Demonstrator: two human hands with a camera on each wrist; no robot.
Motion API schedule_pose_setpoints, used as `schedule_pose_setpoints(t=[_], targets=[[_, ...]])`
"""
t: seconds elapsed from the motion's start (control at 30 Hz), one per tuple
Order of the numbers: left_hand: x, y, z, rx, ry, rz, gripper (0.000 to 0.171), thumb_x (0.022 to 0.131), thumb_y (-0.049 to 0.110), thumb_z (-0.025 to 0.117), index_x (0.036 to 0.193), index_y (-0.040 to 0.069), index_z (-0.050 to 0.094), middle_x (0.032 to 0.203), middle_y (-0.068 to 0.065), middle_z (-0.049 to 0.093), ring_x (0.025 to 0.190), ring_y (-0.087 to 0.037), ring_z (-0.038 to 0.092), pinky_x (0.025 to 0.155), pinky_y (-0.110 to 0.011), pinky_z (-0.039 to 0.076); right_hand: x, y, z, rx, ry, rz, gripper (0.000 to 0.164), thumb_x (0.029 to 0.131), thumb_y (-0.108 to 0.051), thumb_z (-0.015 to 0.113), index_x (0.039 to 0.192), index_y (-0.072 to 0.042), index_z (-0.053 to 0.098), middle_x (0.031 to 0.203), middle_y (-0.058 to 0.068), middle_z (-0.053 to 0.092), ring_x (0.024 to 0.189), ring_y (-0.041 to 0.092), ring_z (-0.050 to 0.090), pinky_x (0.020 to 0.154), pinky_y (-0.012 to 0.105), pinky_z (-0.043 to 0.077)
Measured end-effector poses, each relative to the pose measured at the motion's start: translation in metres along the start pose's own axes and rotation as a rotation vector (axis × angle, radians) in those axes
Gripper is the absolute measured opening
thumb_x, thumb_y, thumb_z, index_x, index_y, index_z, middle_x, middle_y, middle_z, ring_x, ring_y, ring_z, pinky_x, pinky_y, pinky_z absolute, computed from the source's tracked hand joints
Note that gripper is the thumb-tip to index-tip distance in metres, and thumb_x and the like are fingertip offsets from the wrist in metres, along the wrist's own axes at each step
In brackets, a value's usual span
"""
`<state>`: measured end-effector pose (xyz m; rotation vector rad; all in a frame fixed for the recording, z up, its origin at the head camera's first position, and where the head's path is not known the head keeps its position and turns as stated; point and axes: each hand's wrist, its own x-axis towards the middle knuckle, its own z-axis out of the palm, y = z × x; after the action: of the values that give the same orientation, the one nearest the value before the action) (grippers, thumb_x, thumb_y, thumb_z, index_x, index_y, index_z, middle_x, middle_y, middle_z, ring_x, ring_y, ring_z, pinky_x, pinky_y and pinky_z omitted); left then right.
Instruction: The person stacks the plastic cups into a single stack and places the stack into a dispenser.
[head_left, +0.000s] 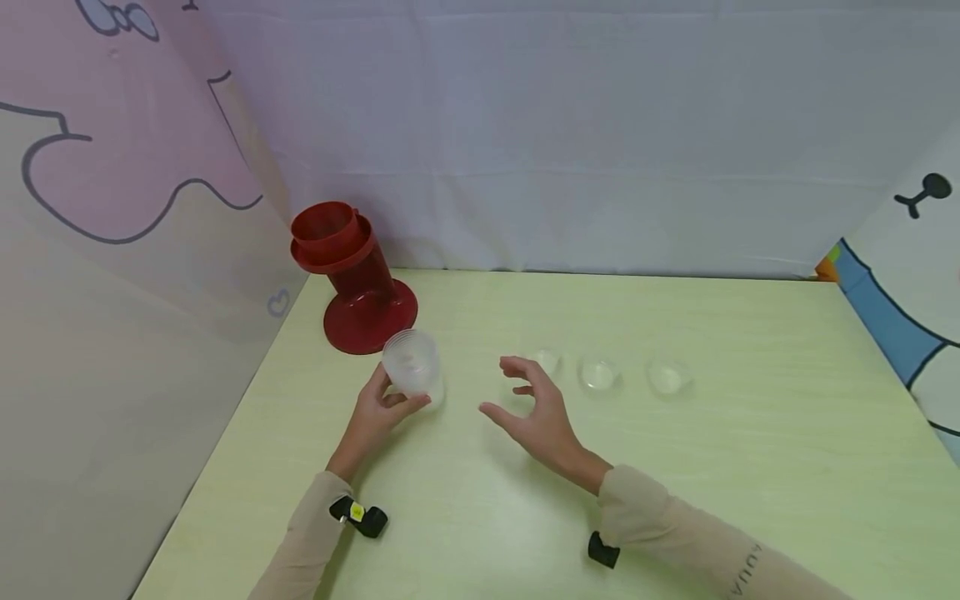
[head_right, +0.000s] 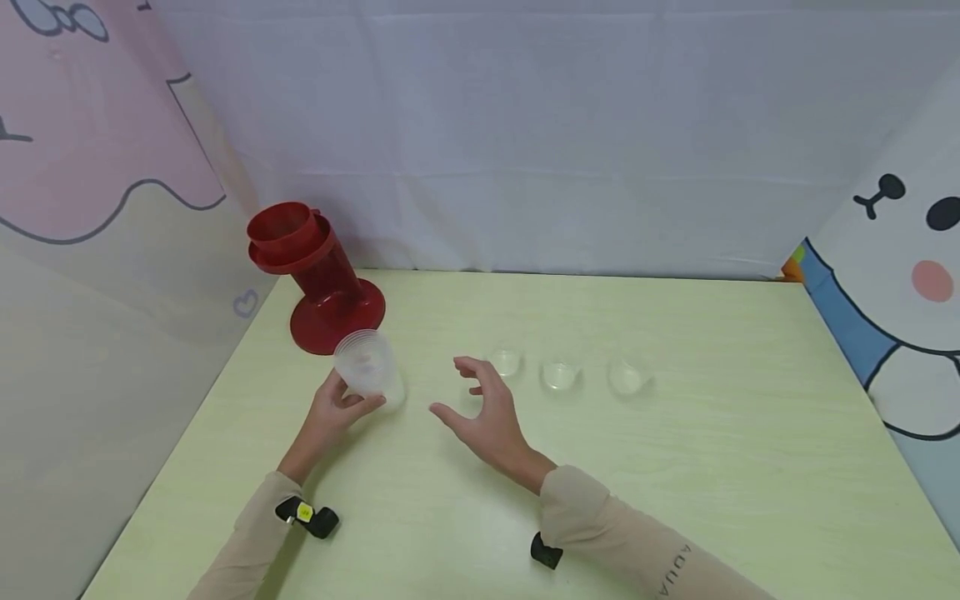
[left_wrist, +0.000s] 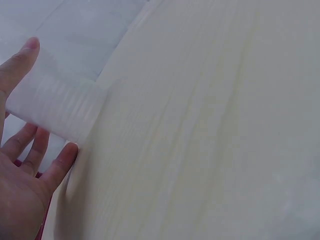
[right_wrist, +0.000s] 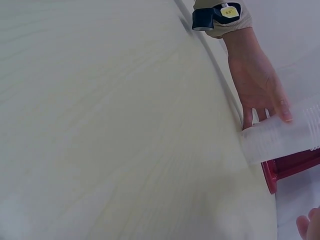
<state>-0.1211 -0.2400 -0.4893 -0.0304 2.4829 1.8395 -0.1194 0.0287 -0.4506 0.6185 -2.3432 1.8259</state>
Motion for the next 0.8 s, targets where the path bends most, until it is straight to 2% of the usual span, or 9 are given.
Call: schedule_pose_setpoints(t=[0.23,0.5,0.8], targets=[[0.0,-0.002,0.001,0.005,0.005,0.003,0.084,0.074,0.039,0.08,0.143,0.033,0.031,0.136,0.0,0.045,0.105,-0.027,0.059,0.09,-0.038,0.051,-0.008,0.002,-0.003,-0.016,0.027,0.015,0.058,0.078,-0.019,0.079,0.127,-0.011,0.05,0.123,0.002,0.055,0.112,0.019,0.052,0.089,0.043,0.049],[-0.002,-0.001,0.001,0.003,0.009,0.007,0.085,0.074,0.04,0.08,0.143,0.034,0.031,0.136,0.001,0.044,0.105,-0.027,0.059,0.089,-0.039,0.051,-0.013,-0.027,-0.011,-0.007,0.072,0.045,0.054,0.077,-0.005,0.077,0.124,0.002,0.051,0.119,0.015,0.056,0.109,0.03,0.054,0.089,0.05,0.048],[0.0,-0.001,0.001,-0.001,0.012,0.014,0.085,0.073,0.04,0.08,0.142,0.035,0.031,0.137,0.001,0.044,0.107,-0.027,0.059,0.09,-0.039,0.05,-0.015,-0.027,-0.012,0.004,0.138,0.075,0.055,0.076,-0.002,0.078,0.124,0.004,0.052,0.122,0.018,0.055,0.111,0.035,0.051,0.09,0.052,0.047]])
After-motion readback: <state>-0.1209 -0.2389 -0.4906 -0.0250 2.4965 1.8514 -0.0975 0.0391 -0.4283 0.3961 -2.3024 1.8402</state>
